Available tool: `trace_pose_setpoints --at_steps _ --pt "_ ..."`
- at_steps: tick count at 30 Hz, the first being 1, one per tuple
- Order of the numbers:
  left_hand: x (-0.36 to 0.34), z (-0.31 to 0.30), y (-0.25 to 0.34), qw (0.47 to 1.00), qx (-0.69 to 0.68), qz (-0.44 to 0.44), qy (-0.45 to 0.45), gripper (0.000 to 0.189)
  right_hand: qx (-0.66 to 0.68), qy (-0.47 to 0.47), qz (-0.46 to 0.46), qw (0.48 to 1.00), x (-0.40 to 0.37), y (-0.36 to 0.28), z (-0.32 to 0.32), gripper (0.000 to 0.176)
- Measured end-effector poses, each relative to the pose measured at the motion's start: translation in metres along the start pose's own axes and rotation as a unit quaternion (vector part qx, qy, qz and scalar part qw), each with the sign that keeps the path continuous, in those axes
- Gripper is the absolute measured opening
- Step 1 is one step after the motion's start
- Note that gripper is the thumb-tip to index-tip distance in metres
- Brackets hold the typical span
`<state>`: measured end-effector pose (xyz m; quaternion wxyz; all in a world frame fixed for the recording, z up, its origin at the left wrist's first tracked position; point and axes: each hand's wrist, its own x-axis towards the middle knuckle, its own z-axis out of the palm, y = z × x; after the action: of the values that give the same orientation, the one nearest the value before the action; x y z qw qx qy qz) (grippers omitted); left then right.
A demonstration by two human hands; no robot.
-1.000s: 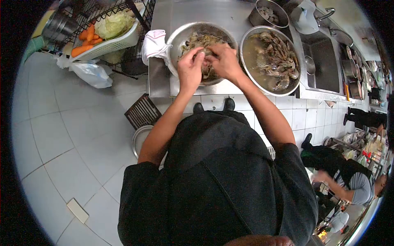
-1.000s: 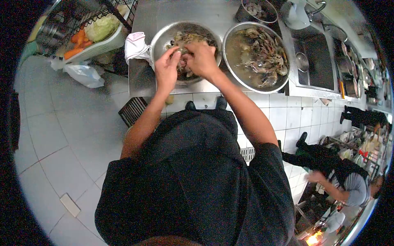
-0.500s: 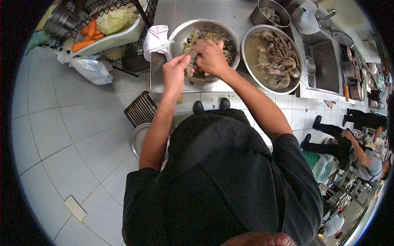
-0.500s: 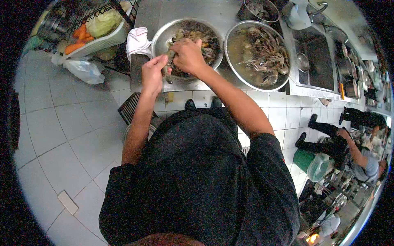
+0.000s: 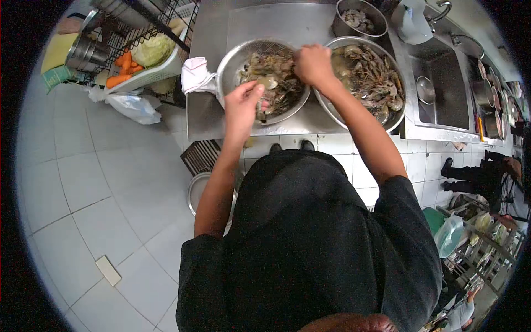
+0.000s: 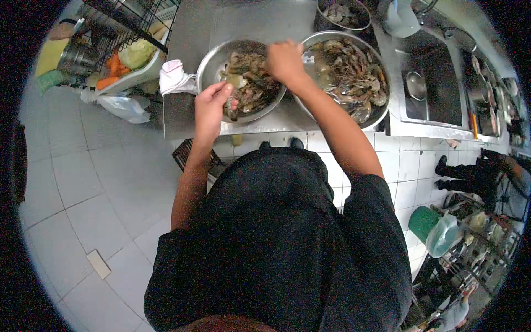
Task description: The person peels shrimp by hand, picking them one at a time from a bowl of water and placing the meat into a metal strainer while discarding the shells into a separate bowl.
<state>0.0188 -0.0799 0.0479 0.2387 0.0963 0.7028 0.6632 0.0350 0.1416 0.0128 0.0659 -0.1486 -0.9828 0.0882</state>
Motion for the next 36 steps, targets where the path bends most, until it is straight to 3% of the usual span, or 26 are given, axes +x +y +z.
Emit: trace_pose_setpoints --at_steps 4,6,7,8,10,13,16,17,19,20,21,23,24,25,28,29,33,36 --pt "0.02 0.066 0.002 0.99 0.119 0.077 -0.023 0.034 -0.134 -0.017 -0.049 0.99 -0.041 0.071 0.04 0.016" --pt "0.04 0.098 -0.007 0.914 0.325 0.241 0.014 0.029 -0.103 0.001 -0.068 0.992 -0.064 0.089 0.057 0.015" --pt "0.047 0.115 -0.01 0.88 0.35 0.319 0.021 0.024 -0.08 0.009 -0.05 0.995 -0.073 0.09 0.045 0.013" --pt "0.054 0.132 -0.016 0.862 0.378 0.337 0.007 0.02 -0.038 0.018 -0.027 0.999 -0.081 0.094 0.034 0.013" --pt "0.06 0.16 -0.02 0.83 0.465 0.304 -0.052 0.019 0.045 0.038 0.018 0.998 -0.094 0.105 0.013 0.014" --pt "0.086 0.187 -0.052 0.683 0.615 0.376 -0.115 0.015 0.124 0.053 0.077 0.988 -0.117 0.12 0.016 0.016" --pt "0.089 0.202 -0.057 0.651 0.684 0.271 -0.185 0.013 0.206 0.028 0.142 0.968 -0.133 0.119 0.0 0.021" --pt "0.091 0.202 -0.062 0.666 0.667 0.291 -0.166 0.017 0.245 0.018 0.164 0.955 -0.137 0.118 -0.002 0.022" --pt "0.087 0.199 -0.062 0.795 0.524 0.26 -0.159 0.023 0.302 -0.026 0.221 0.927 -0.142 0.113 -0.015 0.027" --pt "0.088 0.198 -0.061 0.851 0.443 0.239 -0.148 0.026 0.359 0.014 0.236 0.903 -0.141 0.112 -0.013 0.027" --pt "0.086 0.196 -0.054 0.881 0.404 0.19 -0.16 0.035 0.414 0.05 0.247 0.874 -0.139 0.109 -0.01 0.028" --pt "0.072 0.194 -0.049 0.968 0.16 0.03 -0.189 0.034 0.5 0.098 0.26 0.82 -0.134 0.101 -0.004 0.029" --pt "0.062 0.193 -0.043 0.98 0.028 -0.048 -0.192 0.035 0.531 0.112 0.265 0.797 -0.131 0.096 -0.008 0.029" --pt "0.052 0.189 -0.031 0.978 0.034 -0.083 -0.19 0.036 0.559 0.128 0.268 0.774 -0.125 0.092 -0.01 0.028" --pt "0.037 0.186 -0.02 0.983 -0.019 -0.097 -0.153 0.038 0.496 0.173 0.251 0.813 -0.118 0.082 -0.011 0.025" --pt "0.03 0.185 -0.018 0.986 -0.053 -0.063 -0.144 0.034 0.476 0.21 0.22 0.825 -0.113 0.08 -0.002 0.021" --pt "0.027 0.168 -0.014 0.965 -0.206 -0.12 -0.109 0.024 0.331 0.295 0.086 0.892 -0.096 0.058 -0.009 0.012" --pt "0.027 0.167 -0.013 0.956 -0.281 -0.084 -0.022 0.028 0.257 0.263 0.017 0.93 -0.086 0.045 -0.014 0.007"
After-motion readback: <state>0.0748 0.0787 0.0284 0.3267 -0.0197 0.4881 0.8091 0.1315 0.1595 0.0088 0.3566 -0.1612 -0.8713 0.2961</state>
